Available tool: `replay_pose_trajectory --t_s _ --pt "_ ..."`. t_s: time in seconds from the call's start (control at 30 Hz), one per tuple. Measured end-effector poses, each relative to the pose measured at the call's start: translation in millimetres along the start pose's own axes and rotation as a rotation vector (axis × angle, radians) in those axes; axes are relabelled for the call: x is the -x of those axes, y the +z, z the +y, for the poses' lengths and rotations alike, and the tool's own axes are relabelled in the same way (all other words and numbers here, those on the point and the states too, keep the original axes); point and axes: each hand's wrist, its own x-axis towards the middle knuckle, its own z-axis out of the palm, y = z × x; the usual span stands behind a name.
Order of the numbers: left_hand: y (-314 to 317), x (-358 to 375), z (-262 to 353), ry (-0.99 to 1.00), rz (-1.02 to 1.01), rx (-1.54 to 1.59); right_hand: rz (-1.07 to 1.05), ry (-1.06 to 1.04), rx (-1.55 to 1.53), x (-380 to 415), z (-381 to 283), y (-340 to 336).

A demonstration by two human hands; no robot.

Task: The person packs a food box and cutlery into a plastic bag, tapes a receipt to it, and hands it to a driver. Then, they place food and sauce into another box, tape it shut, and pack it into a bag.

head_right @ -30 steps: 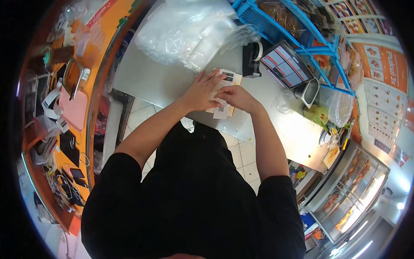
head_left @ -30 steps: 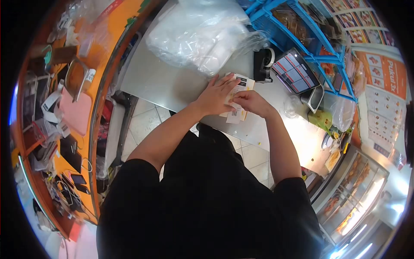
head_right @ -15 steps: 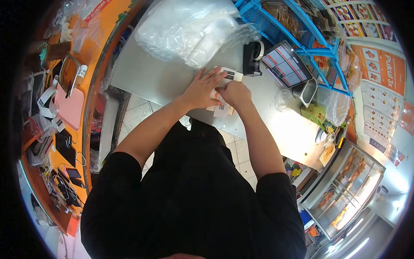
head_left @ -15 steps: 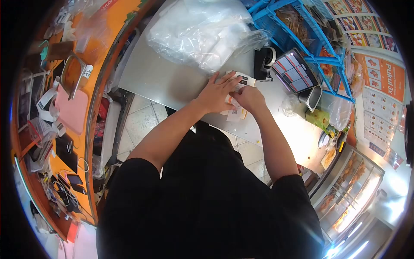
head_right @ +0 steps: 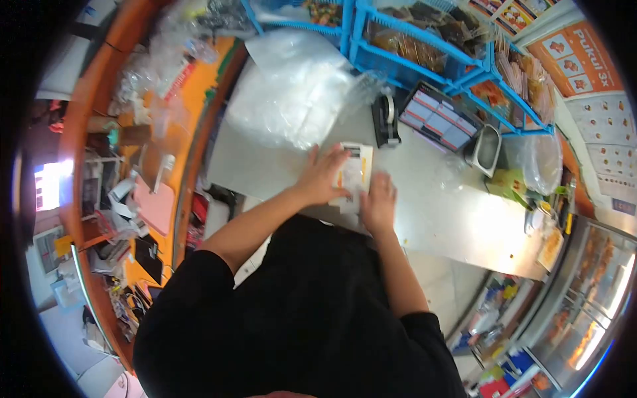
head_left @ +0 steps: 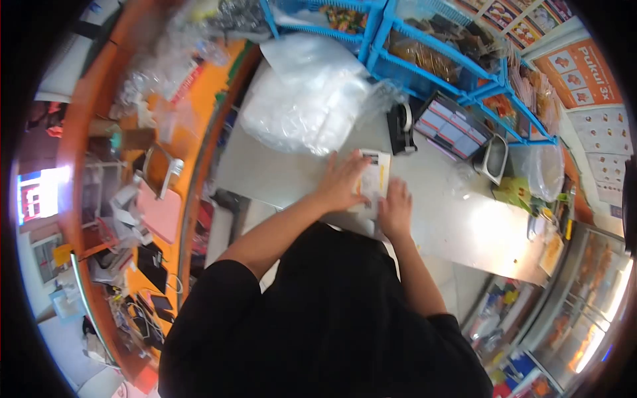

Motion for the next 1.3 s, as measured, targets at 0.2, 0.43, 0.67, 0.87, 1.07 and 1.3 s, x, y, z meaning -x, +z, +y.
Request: replay_pose_trajectory --t_s 0.2,0.43,0.67,0.87,1.07,1.3 --pt "-98.9 -62.4 -63.4 0.132 0.523 0.148 -0.058 0.874 -0.619 9.7 73.4 -67.4" --pt "-183.7 -179.5 -214.0 -0.331 0.093 -0.196 0.259 0.694 -0.789 -61.3 4.0 -108.1" --pt "-212.5 -194.0 -226.2 -0.245 -0.28 -0.282 0.287 0.564 -1.095 -217.3 -127.7 -77.5" --pt "-207.0 -189.9 -243.2 -0.374 -0.217 -0.246 0.196 0.355 -0.864 -328.3 -172.1 -36.5" --pt "-202.7 -170.2 -233.8 -0.19 -0.076 -0.469 0.031 0.171 -0.467 -351.9 -193.0 -5.3" --pt "-258.5 -190.5 -220.4 0.224 0.414 -0.491 -0.056 0.221 -0.439 -349.2 -181.5 15.7"
